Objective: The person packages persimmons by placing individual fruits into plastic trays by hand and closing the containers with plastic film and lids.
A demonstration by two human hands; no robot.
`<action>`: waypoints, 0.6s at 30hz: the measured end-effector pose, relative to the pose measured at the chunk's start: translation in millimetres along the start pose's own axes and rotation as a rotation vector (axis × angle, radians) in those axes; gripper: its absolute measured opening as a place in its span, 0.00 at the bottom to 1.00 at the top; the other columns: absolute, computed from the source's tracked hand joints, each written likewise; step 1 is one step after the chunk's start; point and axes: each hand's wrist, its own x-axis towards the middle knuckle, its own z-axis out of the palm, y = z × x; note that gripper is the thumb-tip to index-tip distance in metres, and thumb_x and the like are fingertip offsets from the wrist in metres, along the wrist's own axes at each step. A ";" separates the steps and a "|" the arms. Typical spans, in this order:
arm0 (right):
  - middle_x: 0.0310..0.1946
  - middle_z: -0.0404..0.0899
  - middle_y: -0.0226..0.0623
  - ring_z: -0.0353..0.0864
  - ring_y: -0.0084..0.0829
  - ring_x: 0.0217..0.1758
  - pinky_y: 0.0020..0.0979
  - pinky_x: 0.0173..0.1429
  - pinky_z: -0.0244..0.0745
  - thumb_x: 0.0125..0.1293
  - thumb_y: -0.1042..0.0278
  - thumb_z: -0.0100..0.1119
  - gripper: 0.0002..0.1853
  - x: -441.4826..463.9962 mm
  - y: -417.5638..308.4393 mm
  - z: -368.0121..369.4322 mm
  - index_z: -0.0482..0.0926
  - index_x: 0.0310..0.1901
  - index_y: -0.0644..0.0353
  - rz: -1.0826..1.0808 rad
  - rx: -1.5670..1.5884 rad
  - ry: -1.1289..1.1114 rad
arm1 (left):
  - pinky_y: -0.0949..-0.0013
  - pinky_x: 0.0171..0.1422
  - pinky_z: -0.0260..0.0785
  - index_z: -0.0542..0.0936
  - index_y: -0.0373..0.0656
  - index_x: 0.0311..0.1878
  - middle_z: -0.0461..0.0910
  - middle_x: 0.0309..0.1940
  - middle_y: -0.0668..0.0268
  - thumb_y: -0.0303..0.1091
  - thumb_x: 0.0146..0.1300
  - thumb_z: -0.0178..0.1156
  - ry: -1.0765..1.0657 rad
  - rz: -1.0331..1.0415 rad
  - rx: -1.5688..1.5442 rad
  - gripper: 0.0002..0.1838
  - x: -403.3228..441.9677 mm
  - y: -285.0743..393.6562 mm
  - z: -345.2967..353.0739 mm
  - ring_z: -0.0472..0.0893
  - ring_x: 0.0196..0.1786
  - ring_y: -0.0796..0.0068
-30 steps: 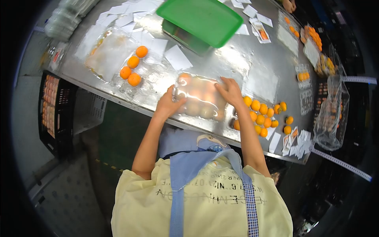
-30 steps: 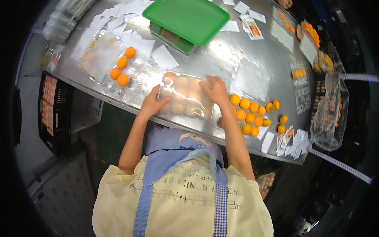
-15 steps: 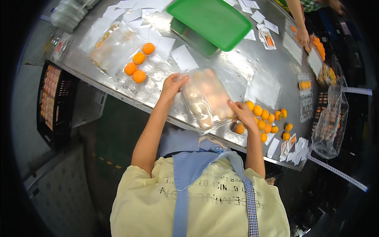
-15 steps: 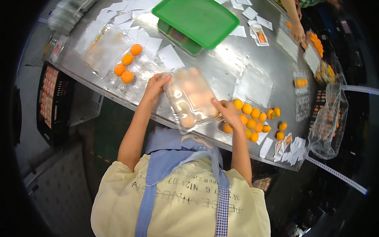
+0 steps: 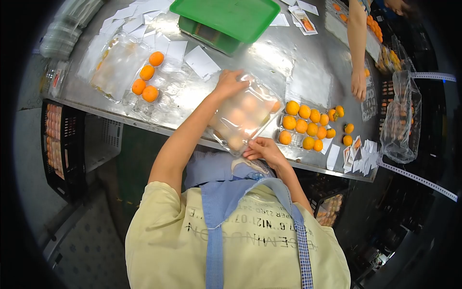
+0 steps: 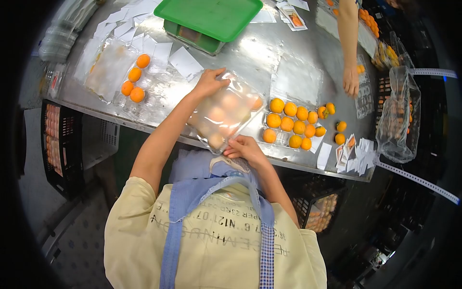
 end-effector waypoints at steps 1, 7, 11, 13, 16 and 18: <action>0.35 0.80 0.44 0.83 0.28 0.36 0.22 0.38 0.79 0.69 0.59 0.55 0.19 4.7 1.8 5.6 0.75 0.41 0.72 0.007 -0.001 -0.021 | 0.61 0.64 0.64 0.74 0.38 0.58 0.71 0.57 0.47 0.52 0.49 0.66 -0.002 -0.013 0.035 0.36 -2.4 5.0 0.7 0.71 0.60 0.55; 0.38 0.81 0.40 0.80 0.24 0.33 0.20 0.39 0.75 0.68 0.56 0.55 0.19 29.0 19.4 26.3 0.76 0.40 0.70 0.056 0.000 -0.076 | 0.62 0.58 0.67 0.77 0.41 0.53 0.77 0.50 0.52 0.58 0.47 0.67 0.015 -0.079 0.090 0.36 -24.0 24.9 -17.0 0.76 0.54 0.56; 0.35 0.79 0.39 0.79 0.25 0.31 0.23 0.34 0.79 0.70 0.63 0.50 0.15 39.0 29.4 18.1 0.75 0.41 0.71 0.012 0.077 0.003 | 0.64 0.47 0.72 0.78 0.43 0.46 0.80 0.39 0.57 0.55 0.47 0.70 0.113 0.024 0.004 0.30 -22.5 -13.7 -19.6 0.79 0.43 0.64; 0.35 0.77 0.40 0.79 0.26 0.31 0.25 0.33 0.80 0.70 0.64 0.50 0.14 39.4 27.6 15.3 0.73 0.41 0.71 0.016 0.100 0.043 | 0.66 0.39 0.72 0.79 0.45 0.42 0.80 0.32 0.60 0.52 0.48 0.70 0.106 0.023 0.045 0.24 -25.7 -17.9 -27.8 0.79 0.34 0.68; 0.33 0.77 0.41 0.80 0.28 0.30 0.26 0.31 0.80 0.69 0.65 0.49 0.14 42.3 29.2 12.9 0.73 0.39 0.71 -0.022 0.145 0.060 | 0.73 0.39 0.70 0.79 0.42 0.42 0.80 0.31 0.64 0.46 0.53 0.69 0.054 -0.069 -0.047 0.20 -34.5 -6.2 -37.4 0.76 0.35 0.77; 0.30 0.77 0.41 0.80 0.28 0.29 0.26 0.30 0.80 0.69 0.65 0.49 0.14 44.5 33.3 11.4 0.73 0.39 0.72 -0.054 0.145 0.075 | 0.75 0.38 0.69 0.79 0.41 0.40 0.80 0.31 0.66 0.45 0.54 0.69 0.056 -0.092 -0.078 0.19 -34.4 -11.5 -37.7 0.76 0.34 0.79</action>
